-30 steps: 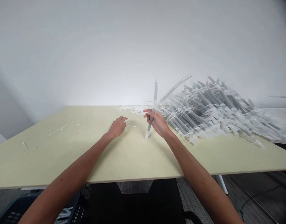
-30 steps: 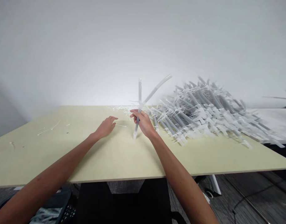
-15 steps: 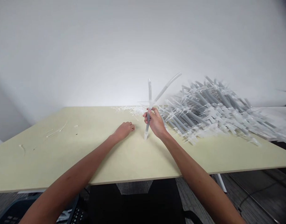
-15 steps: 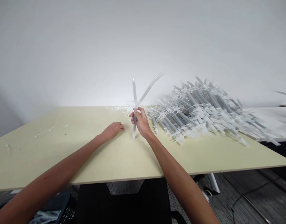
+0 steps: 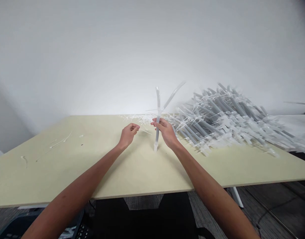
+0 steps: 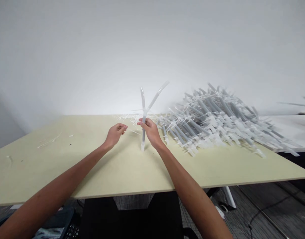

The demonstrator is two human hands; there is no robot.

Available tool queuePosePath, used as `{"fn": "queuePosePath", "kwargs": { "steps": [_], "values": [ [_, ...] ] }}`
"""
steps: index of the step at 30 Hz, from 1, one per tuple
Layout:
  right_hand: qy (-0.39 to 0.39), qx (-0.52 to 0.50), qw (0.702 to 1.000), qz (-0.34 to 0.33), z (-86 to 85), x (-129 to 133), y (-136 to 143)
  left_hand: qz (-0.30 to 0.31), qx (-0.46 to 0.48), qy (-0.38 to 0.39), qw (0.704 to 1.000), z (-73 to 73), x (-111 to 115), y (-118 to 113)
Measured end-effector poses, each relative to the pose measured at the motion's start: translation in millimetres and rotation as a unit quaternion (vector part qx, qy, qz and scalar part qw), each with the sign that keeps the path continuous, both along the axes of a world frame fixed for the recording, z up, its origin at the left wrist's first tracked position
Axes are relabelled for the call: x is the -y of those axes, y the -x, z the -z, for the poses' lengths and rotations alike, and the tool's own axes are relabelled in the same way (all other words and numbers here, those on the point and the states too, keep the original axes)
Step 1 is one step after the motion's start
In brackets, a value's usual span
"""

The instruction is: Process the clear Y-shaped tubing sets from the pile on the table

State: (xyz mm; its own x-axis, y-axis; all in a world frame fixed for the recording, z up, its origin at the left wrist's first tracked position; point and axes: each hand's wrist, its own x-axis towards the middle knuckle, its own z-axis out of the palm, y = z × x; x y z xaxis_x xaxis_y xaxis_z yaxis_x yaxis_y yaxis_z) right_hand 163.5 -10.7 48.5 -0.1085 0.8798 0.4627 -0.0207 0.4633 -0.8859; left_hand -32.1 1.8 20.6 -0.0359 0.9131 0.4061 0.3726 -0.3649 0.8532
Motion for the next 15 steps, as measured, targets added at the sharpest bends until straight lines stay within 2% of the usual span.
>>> {"fn": "queuePosePath", "kwargs": {
  "steps": [3,7,11,15],
  "values": [
    [-0.012,0.117,0.991,0.064,3.1,-4,-4,-0.001,0.066,0.014,0.998,2.7,-4,3],
    [0.016,0.198,0.978,0.061,12.0,-11,-5,0.007,0.097,0.063,0.993,8.3,-7,7],
    [0.072,0.21,0.974,0.045,22.6,-17,-3,0.034,0.081,0.1,0.991,12.6,-7,8],
    [0.093,0.186,0.977,0.045,25.6,-17,0,0.055,0.08,0.126,0.987,14.5,-4,5]
  ]
}}
